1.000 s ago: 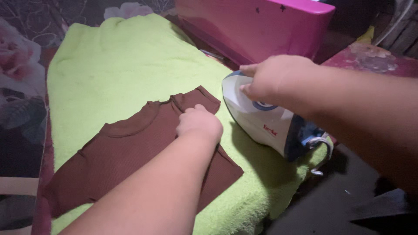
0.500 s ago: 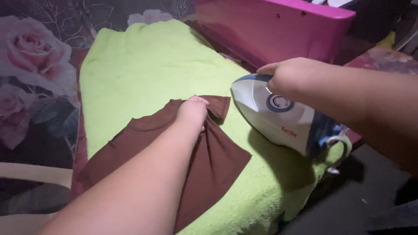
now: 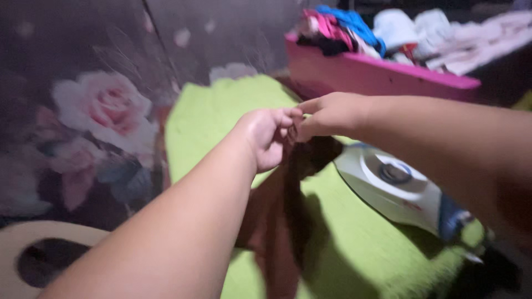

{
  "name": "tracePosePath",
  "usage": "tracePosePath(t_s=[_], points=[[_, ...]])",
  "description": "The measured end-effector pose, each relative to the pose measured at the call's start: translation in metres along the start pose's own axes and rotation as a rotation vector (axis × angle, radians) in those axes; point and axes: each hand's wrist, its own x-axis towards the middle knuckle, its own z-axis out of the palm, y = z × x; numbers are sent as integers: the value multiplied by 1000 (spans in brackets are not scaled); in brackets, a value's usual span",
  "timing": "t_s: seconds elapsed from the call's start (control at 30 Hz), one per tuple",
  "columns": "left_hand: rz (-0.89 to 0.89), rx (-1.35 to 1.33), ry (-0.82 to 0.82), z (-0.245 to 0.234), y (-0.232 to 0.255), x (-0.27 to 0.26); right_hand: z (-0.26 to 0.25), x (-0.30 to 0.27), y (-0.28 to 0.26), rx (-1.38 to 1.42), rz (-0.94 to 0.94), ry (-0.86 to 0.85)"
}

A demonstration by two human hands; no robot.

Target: The person irons a brown t-shirt on a green towel-covered surface. They use a steam iron to smooth the fabric, repeatedly adjusting the shirt's position and flipping it over to iron different sections. The person finishes by folding the shirt neatly.

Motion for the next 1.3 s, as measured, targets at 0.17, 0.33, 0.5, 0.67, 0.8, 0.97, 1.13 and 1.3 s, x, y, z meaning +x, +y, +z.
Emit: tracePosePath(t_s=[0.17, 0.33, 0.5, 0.67, 0.8, 0.97, 1.13, 1.3], points=[[29, 135, 173, 42, 85, -45, -16, 0, -51, 417, 279, 33], [245, 224, 223, 61, 111, -63, -49, -23, -81, 552, 413, 201], [434, 388, 179, 94, 95, -60, -70, -46, -106, 784, 399, 302], [669, 627, 113, 95, 72, -36, -83, -58, -104, 973, 271, 395], [623, 858, 108, 73, 55, -13, -104, -73, -89, 1291, 70, 439], [432, 1449, 525, 34, 69, -14, -121, -96, -66, 1194, 153, 562], [619, 1410, 762, 28, 117, -7, -121, -119, -30, 906, 488, 587], [589, 417, 464, 64, 131, -28, -124, -130, -7, 369, 823, 213]])
